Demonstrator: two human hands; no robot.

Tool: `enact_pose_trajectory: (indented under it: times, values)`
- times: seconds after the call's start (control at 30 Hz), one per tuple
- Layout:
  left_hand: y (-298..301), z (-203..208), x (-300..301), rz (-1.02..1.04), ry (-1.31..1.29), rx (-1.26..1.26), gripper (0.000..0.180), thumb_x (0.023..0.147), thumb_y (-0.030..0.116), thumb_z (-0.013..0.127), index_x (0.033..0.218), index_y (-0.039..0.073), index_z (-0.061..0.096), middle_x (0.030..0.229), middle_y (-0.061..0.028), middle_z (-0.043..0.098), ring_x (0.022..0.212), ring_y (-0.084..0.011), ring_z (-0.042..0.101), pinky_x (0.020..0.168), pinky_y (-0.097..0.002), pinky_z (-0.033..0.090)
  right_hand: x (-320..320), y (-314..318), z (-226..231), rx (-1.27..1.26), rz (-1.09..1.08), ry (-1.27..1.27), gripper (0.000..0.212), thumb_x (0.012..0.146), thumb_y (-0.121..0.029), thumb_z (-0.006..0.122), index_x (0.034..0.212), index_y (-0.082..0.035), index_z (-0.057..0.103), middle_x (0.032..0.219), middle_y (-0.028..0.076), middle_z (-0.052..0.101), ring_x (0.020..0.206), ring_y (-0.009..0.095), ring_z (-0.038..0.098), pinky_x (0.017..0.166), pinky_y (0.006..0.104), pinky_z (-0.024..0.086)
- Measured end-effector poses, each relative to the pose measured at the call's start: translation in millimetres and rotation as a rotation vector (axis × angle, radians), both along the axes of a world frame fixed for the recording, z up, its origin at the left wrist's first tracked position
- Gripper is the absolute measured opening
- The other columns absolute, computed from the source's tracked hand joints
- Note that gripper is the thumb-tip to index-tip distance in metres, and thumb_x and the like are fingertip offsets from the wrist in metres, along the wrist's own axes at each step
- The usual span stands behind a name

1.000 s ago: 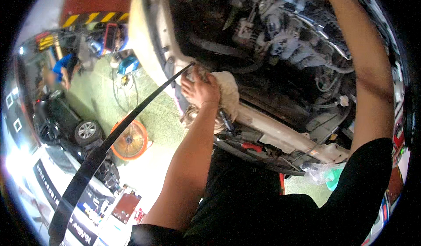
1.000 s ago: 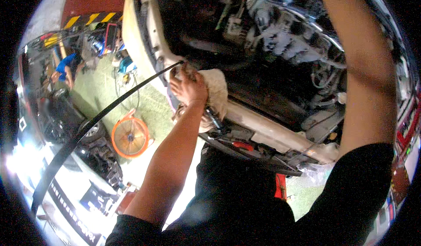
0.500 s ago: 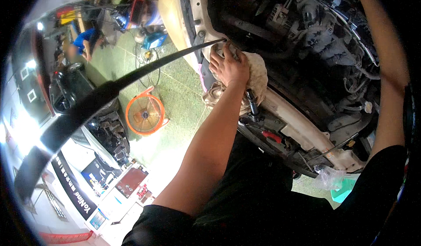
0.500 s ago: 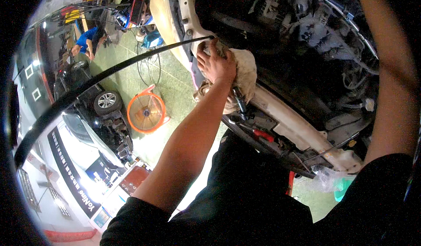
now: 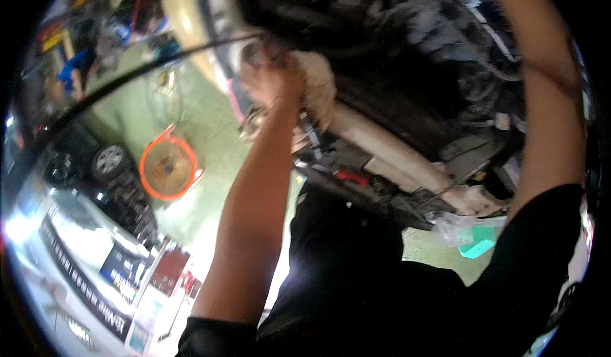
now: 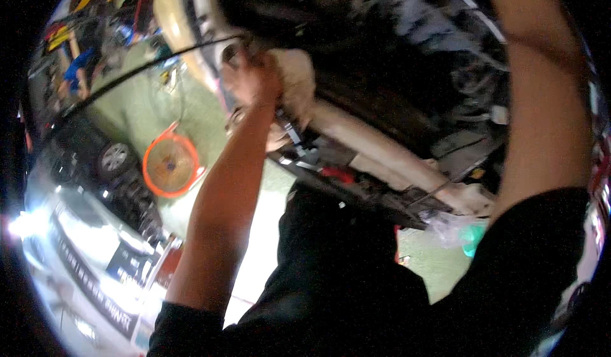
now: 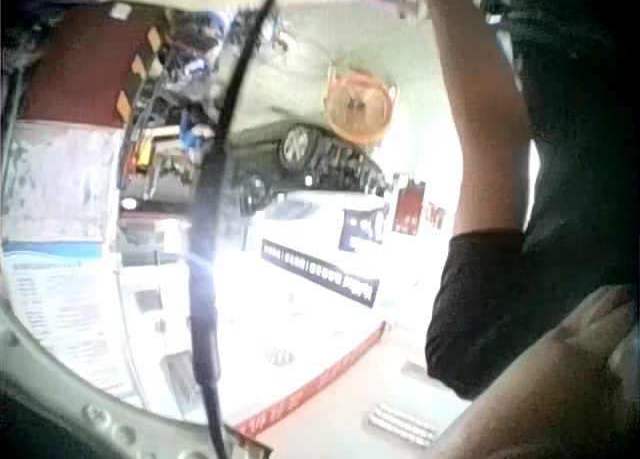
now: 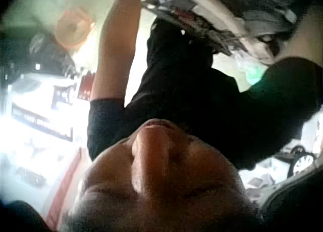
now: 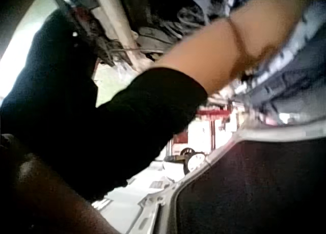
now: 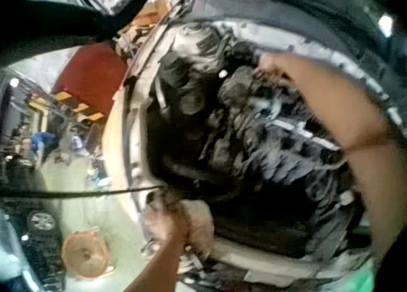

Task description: The person unpacks a box of spark plugs and installs them into the engine of a pink car with the hood open. They use a wrench to tighten the plugs and a cloth to wipe the engine area.

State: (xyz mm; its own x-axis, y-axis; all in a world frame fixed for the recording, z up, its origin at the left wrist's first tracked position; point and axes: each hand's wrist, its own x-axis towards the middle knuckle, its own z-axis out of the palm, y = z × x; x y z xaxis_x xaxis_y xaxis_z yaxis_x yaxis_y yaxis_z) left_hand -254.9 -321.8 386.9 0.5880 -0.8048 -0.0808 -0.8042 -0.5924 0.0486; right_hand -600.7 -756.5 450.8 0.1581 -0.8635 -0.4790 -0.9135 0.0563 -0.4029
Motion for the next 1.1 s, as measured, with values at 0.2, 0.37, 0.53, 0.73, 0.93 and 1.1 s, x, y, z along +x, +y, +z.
enact_pose_trajectory:
  times: [0.2, 0.37, 0.53, 0.73, 0.93, 1.1]
  values:
    - [-2, 7, 1, -0.041, -0.040, -0.104, 0.054, 0.089, 0.043, 0.064, 0.140, 0.026, 0.058, 0.148, -0.0169, 0.043, 0.139, -0.0369, 0.039, 0.113, -0.0537, 0.031, -14, 19, 23, -0.104, -0.117, 0.015, 0.034, 0.107, -0.019, 0.049, 0.109, 0.005, 0.072, 0.101, 0.022, 0.071, 0.080, 0.032, 0.067, 0.074, 0.0487, 0.054]
    - [5, 8, 8, -0.063, -0.049, -0.153, 0.047, 0.090, 0.039, 0.062, 0.135, 0.025, 0.062, 0.148, -0.0141, 0.042, 0.137, -0.0345, 0.041, 0.110, -0.0518, 0.034, 2, 9, 77, -0.254, 0.060, 0.165, 0.032, 0.100, -0.017, 0.053, 0.090, 0.004, 0.075, 0.079, 0.025, 0.068, 0.065, 0.036, 0.064, 0.069, 0.0508, 0.053]
    - [-4, 13, 0, -0.077, -0.025, -0.152, 0.047, 0.091, 0.038, 0.060, 0.136, 0.024, 0.061, 0.148, -0.0153, 0.043, 0.137, -0.0356, 0.041, 0.111, -0.0521, 0.034, -79, -12, 108, -0.538, 0.099, 0.143, 0.028, 0.092, -0.019, 0.057, 0.096, 0.004, 0.073, 0.084, 0.026, 0.069, 0.072, 0.038, 0.065, 0.070, 0.0498, 0.051]
    - [0, 16, 3, -0.051, -0.001, -0.142, 0.048, 0.091, 0.039, 0.060, 0.137, 0.026, 0.059, 0.148, -0.0156, 0.043, 0.138, -0.0362, 0.040, 0.112, -0.0519, 0.033, -78, 40, 128, -0.508, 0.000, 0.310, 0.028, 0.088, -0.017, 0.056, 0.103, 0.000, 0.072, 0.091, 0.025, 0.070, 0.080, 0.039, 0.065, 0.071, 0.0497, 0.049]
    - [-4, 14, 1, -0.046, 0.003, -0.132, 0.048, 0.091, 0.040, 0.060, 0.138, 0.027, 0.059, 0.149, -0.0154, 0.042, 0.138, -0.0356, 0.040, 0.113, -0.0512, 0.033, -104, 57, 93, -0.611, 0.051, 0.217, 0.024, 0.087, -0.016, 0.057, 0.095, 0.000, 0.073, 0.093, 0.024, 0.071, 0.085, 0.041, 0.066, 0.077, 0.0497, 0.051]
    - [-3, 19, 0, -0.041, 0.011, -0.112, 0.049, 0.091, 0.040, 0.060, 0.138, 0.026, 0.059, 0.150, -0.0155, 0.042, 0.139, -0.0354, 0.039, 0.113, -0.0513, 0.032, -79, 69, 96, -0.428, 0.090, 0.292, 0.023, 0.091, -0.015, 0.056, 0.102, -0.001, 0.071, 0.100, 0.023, 0.070, 0.089, 0.042, 0.065, 0.079, 0.0512, 0.051]
